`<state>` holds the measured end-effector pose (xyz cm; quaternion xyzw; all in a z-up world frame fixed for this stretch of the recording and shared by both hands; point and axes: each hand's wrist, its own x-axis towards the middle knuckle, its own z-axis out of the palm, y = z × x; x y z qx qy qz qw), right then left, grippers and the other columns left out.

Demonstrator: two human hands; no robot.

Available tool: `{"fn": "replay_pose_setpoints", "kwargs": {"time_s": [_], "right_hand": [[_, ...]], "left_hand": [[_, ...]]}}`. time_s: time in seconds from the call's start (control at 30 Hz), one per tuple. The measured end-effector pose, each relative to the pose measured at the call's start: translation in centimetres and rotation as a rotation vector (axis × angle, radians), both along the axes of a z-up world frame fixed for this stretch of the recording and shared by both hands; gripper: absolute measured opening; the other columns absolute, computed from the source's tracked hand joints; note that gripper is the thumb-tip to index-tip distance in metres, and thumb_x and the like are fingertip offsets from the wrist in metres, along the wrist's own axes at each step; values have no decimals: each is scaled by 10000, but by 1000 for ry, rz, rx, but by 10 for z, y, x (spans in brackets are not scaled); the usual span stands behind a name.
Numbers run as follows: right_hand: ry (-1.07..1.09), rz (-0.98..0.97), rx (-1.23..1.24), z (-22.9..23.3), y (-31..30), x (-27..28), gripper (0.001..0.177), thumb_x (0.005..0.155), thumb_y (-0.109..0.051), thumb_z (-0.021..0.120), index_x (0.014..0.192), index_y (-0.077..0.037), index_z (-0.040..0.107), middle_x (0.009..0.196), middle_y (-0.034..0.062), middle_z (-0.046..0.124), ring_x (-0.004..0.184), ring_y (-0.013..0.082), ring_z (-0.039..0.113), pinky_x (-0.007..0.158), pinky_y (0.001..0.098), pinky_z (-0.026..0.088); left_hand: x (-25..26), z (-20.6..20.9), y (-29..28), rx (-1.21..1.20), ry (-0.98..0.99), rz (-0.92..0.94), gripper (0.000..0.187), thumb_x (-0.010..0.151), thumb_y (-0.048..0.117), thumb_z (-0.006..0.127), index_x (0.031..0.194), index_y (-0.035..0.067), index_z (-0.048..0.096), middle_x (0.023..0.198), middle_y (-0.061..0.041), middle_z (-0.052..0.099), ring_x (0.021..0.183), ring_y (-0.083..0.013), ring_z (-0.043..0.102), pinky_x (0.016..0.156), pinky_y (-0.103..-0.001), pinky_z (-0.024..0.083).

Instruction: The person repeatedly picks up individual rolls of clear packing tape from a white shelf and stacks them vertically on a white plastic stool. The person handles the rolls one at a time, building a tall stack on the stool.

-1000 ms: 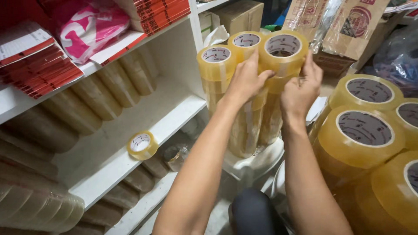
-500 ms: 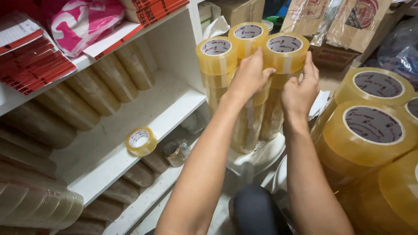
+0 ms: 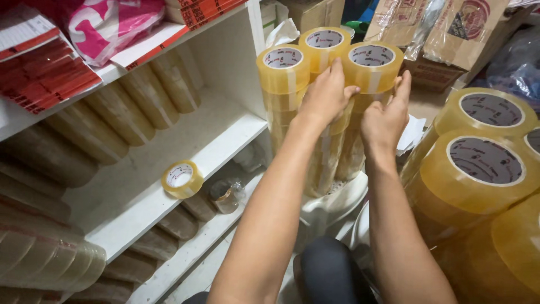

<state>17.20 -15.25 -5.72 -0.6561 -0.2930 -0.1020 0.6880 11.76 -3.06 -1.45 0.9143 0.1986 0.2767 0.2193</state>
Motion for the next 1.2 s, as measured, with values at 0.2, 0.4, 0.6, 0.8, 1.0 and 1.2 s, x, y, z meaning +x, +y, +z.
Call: {"fn": "replay_pose_setpoints", "kwargs": {"time_s": [0.2,0.4,0.6,0.8,1.0,1.2], "right_hand": [[156,111,84,-4,9,20,739,896,115,427,1579,-47,196,1638,146,402,1500,211,428,1201,310,306],[-126,-93,-19,35,-17,-24,730,915,146,464,1586,-41,246,1674,208,252,1569,330,188,1296,439,123],[-566,11,69,48,-6,-118,637,891,109,495,1510,-9,406,1532,228,390,1486,383,359,1223,506,418],[-640,497,98,-30,86,-201,719,762,166,587,1461,10,521,1454,228,534,1430,416,418,1218,517,280],[-340,895,-451,-123,163,-253,690,866,-22,595,1534,32,430,1472,332,506,1414,479,453,1196,567,332],[-35,935,-869,-200,225,-264,865,878,-265,650,1648,-119,284,1615,123,434,1494,294,393,1241,514,292]], "left_hand": [[-4,16,-16,-132,68,42,773,952,287,669,1530,-52,284,1398,-298,568,1278,-462,565,966,-609,481],[-41,-8,-7,28,-553,-38,493,981,154,606,1428,-12,481,1455,-244,574,1398,-397,527,1232,-467,375],[-172,-65,19,284,-645,257,199,963,81,588,1137,26,668,1136,-144,679,1065,-338,633,999,-421,475],[-281,-157,74,65,-499,571,184,907,67,651,1076,106,713,986,-79,698,907,-292,711,854,-408,553],[-359,-207,88,-52,-401,807,283,874,59,636,1155,36,665,1075,-167,658,1017,-388,668,926,-483,521],[-377,-217,96,-426,-292,879,858,861,280,799,1551,2,371,1529,-259,456,1450,-410,440,1222,-503,356]]}}
